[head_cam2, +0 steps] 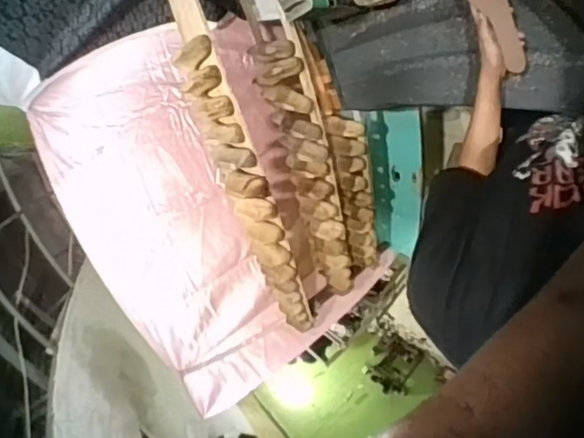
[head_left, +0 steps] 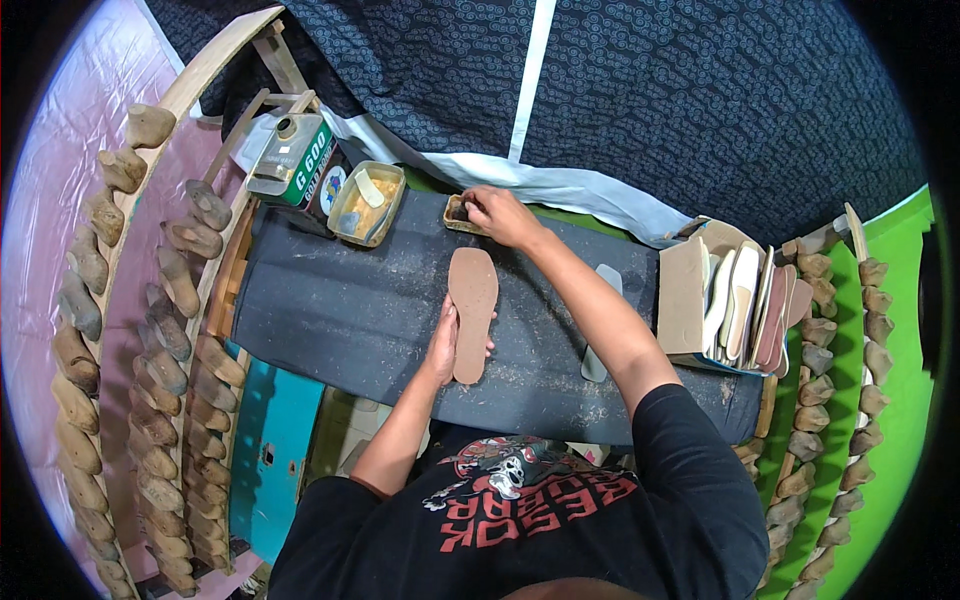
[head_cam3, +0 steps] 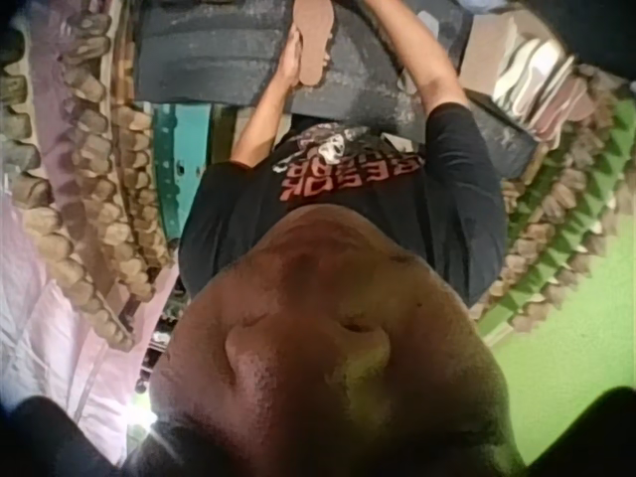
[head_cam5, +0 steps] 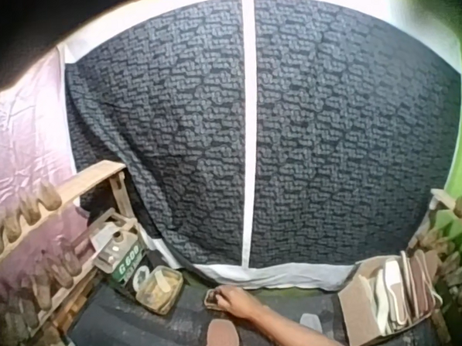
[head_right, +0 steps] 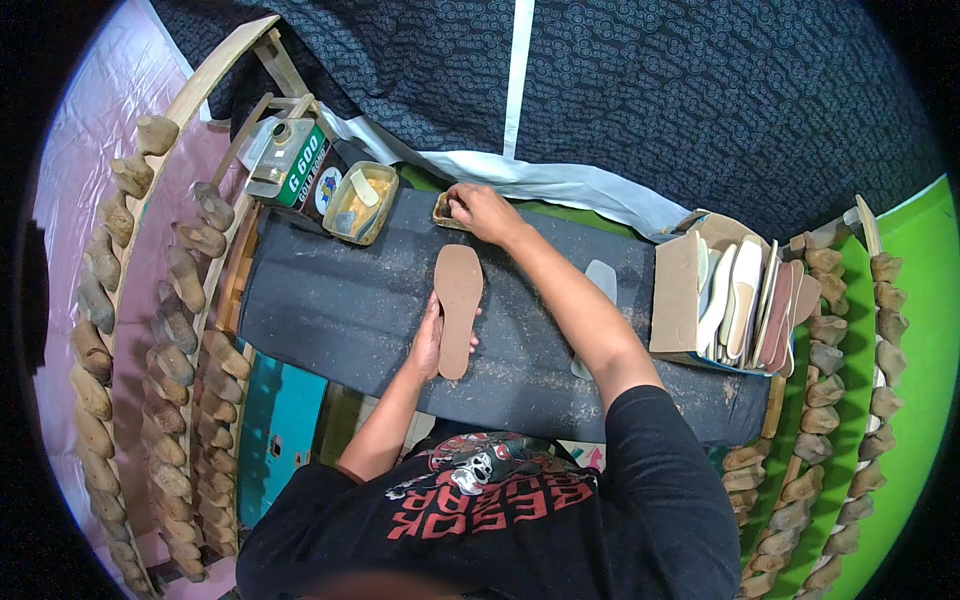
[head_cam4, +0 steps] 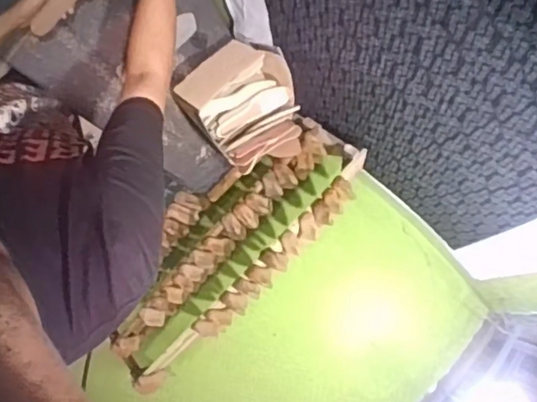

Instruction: The person applies glue onto shoe insoles using a brush, places the insoles into a basket on the floor, takes more insoles from a cardboard box, and brushes glue onto another insole.

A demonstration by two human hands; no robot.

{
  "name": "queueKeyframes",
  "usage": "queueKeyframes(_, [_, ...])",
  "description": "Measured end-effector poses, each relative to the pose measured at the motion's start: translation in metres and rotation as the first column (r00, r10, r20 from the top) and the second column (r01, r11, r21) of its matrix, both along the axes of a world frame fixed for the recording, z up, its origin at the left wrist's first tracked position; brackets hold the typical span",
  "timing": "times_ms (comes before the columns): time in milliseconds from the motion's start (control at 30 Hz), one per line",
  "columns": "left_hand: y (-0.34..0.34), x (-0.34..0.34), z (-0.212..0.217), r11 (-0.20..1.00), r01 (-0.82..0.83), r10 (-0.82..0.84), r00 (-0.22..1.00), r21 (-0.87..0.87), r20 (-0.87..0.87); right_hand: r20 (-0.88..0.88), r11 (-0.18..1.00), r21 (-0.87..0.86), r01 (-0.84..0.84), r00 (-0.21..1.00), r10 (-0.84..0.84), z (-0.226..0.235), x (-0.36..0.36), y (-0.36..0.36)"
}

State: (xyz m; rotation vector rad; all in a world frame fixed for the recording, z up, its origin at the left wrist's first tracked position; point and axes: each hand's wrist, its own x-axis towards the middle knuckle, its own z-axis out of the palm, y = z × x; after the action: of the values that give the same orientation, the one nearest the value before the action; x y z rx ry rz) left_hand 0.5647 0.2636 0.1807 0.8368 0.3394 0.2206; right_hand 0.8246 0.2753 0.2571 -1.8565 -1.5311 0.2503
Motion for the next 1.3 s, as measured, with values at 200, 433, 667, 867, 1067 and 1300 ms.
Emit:
queueKeyframes(200, [-0.001, -0.005, 0.0, 1.0, -0.01, 0.01, 1.0, 0.009, 0.018, 0.044, 1.0, -0.021, 0.011, 0.999, -0.01, -0.002, 0.006, 0.003])
queueKeyframes(433, [0.001, -0.008, 0.006, 0.999, -0.023, 0.022, 1.0, 0.036, 0.012, 0.066, 0.99, -0.103, 0.096, 0.994, -0.089, 0.003, 0.021, -0.013])
queueKeyframes(667, [-0.003, 0.0, 0.006, 0.999, 0.026, -0.026, 1.0, 0.02, 0.003, -0.09, 0.968, -0.022, 0.248, 0.964, -0.249, 0.01, 0.027, -0.034])
queueKeyframes(867, [-0.014, 0.02, 0.015, 0.998, 0.065, -0.066, 0.998, 0.025, 0.023, -0.449, 0.878, 0.154, 0.453, 0.824, -0.346, 0.018, 0.045, -0.072])
queueKeyframes(1067, [-0.033, 0.05, 0.03, 0.985, 0.152, -0.156, 0.986, 0.078, 0.059, -0.487, 0.9, 0.16, 0.405, 0.826, -0.285, 0.063, 0.033, -0.127])
queueKeyframes(1300, [-0.051, 0.078, 0.039, 0.964, 0.233, -0.251, 0.956, 0.124, 0.154, 0.071, 0.939, 0.231, 0.254, 0.958, -0.277, 0.074, 0.005, -0.191])
